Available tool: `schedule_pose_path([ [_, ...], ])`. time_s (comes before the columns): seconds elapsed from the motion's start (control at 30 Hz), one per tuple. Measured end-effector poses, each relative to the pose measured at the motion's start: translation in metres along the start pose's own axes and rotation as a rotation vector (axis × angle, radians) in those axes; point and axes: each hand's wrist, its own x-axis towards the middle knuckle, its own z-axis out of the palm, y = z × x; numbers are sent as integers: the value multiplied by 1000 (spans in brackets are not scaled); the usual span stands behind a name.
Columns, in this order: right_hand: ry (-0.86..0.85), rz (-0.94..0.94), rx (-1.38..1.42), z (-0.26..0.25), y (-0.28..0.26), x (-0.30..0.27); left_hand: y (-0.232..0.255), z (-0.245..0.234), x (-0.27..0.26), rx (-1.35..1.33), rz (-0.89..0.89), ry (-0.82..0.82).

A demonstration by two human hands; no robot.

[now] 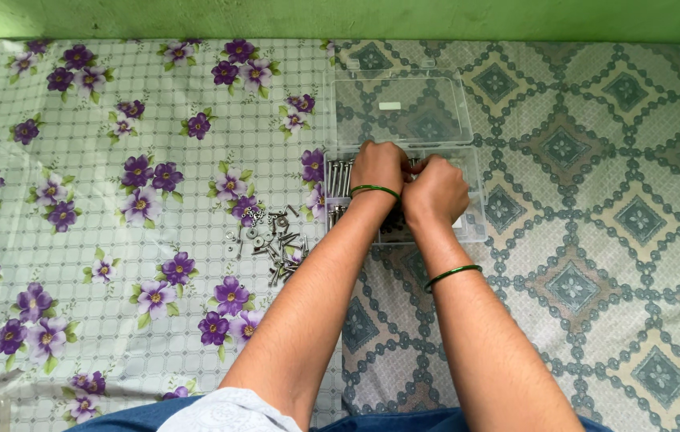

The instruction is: The person sits on the floor and sorts small metal fasteners by hand. They pick up individual screws and bolts from a pile on the floral sheet, examine them, and place them into specific compartments of a clear plastic organizer box.

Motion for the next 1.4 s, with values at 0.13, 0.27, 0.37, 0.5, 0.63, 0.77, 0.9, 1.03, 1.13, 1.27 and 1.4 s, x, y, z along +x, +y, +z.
schedule_pose_path([
  [0.13, -17, 29, -39, 5, -1, 2, 0, -7, 2, 1, 33, -70],
  [0.27, -23, 28, -93, 9, -3, 9, -2, -9, 3, -15, 59, -76],
  [0.37, -34, 12, -112, 9, -3, 11, -2, -9, 4, -14, 69, -65],
  [0.5, -24, -5, -112, 8, -3, 9, -2, -9, 0, -18, 97, -40],
  [0.63, -37, 8, -74, 5, 0, 9, -3, -7, -3, -28, 102, -13],
  [0.77, -43, -13, -62, 3, 3, 10, -5, -5, -5, -13, 133, 33],
  [0.9, -40, -40, -37, 0, 7, 6, -7, -8, -8, -77, 134, 43],
  [1.03, -24, -65, -24, -7, 8, 0, -10, -27, -16, -122, 137, 99],
  [1.13, 22, -103, 7, -16, 6, -9, -16, -49, -27, -168, 137, 148],
  [1.27, 58, -182, 112, -28, -6, -30, -34, -81, -47, -188, 103, 269],
  [1.4, 34, -358, 335, -28, -24, -56, -61, -104, -70, -140, 1, 357],
])
